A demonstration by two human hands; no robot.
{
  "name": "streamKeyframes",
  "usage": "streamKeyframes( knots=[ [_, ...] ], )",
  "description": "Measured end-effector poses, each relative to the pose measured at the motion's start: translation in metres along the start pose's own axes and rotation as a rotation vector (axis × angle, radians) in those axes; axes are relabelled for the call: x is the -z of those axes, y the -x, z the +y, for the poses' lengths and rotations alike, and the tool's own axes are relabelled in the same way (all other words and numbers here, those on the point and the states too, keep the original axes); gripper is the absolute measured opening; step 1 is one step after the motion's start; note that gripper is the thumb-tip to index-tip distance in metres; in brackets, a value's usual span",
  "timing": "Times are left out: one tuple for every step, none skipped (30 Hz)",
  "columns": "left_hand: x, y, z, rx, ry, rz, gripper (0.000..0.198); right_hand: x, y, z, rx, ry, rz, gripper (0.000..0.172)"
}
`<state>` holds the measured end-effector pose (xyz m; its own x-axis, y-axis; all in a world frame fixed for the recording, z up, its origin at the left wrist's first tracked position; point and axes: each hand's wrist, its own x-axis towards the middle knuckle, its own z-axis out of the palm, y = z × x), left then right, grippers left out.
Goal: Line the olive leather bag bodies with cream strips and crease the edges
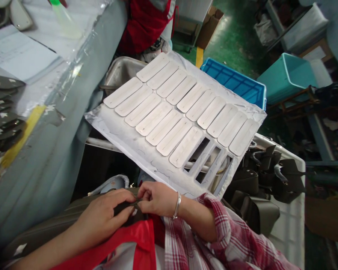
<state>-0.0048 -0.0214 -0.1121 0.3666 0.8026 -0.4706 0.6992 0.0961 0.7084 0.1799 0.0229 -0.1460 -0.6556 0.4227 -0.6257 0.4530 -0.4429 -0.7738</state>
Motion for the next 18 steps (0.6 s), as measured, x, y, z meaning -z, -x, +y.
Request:
streamKeyframes(
  knots=[
    [0.001,-0.001,0.001,0.006,0.009,-0.004,0.010,-0.001,0.002,0.003,0.019,-0.067,-0.006,0.018],
    [0.001,-0.001,0.002,0.013,0.014,-0.004,0.009,-0.003,0.004,0.005,0.036,-0.140,-0.013,0.018],
    [0.001,-0.001,0.002,0.020,0.015,-0.001,0.009,-0.005,0.006,0.006,0.051,-0.205,-0.020,0.020],
    [0.001,-0.001,0.002,0.025,0.013,0.003,0.008,-0.006,0.009,0.007,0.067,-0.249,-0.018,0.023],
    [0.000,-0.001,0.002,0.028,0.010,0.006,0.008,-0.009,0.011,0.008,0.082,-0.261,-0.003,0.026],
    [-0.001,-0.001,0.002,0.030,0.007,0.009,0.008,-0.011,0.012,0.009,0.097,-0.241,0.025,0.029],
    [-0.002,0.000,0.001,0.029,0.004,0.013,0.009,-0.013,0.014,0.009,0.109,-0.203,0.057,0.030],
    [-0.002,0.001,0.001,0.026,0.002,0.019,0.009,-0.016,0.015,0.010,0.120,-0.161,0.088,0.031],
    [-0.003,0.001,0.001,0.019,0.001,0.027,0.010,-0.019,0.016,0.011,0.132,-0.124,0.113,0.031],
    [-0.004,0.002,0.001,0.011,-0.001,0.035,0.010,-0.022,0.017,0.012,0.145,-0.096,0.135,0.031],
    [-0.004,0.003,0.000,0.001,-0.004,0.047,0.010,-0.025,0.017,0.014,0.161,-0.077,0.154,0.031],
    [-0.004,0.004,0.000,-0.010,-0.010,0.062,0.010,-0.028,0.018,0.015,0.179,-0.062,0.177,0.031],
    [-0.005,0.005,0.000,-0.021,-0.018,0.080,0.010,-0.031,0.018,0.017,0.197,-0.041,0.206,0.030],
    [-0.005,0.006,0.000,-0.032,-0.029,0.098,0.010,-0.034,0.019,0.018,0.215,-0.015,0.240,0.030],
    [-0.005,0.007,0.000,-0.043,-0.043,0.117,0.011,-0.037,0.019,0.018,0.231,0.018,0.276,0.029],
    [-0.006,0.008,-0.001,-0.055,-0.060,0.137,0.011,-0.040,0.021,0.018,0.245,0.059,0.315,0.028],
    [-0.007,0.009,-0.001,-0.072,-0.077,0.154,0.012,-0.044,0.022,0.016,0.255,0.108,0.356,0.027],
    [-0.008,0.011,-0.001,-0.096,-0.094,0.168,0.013,-0.047,0.024,0.015,0.260,0.165,0.396,0.027]
  ],
)
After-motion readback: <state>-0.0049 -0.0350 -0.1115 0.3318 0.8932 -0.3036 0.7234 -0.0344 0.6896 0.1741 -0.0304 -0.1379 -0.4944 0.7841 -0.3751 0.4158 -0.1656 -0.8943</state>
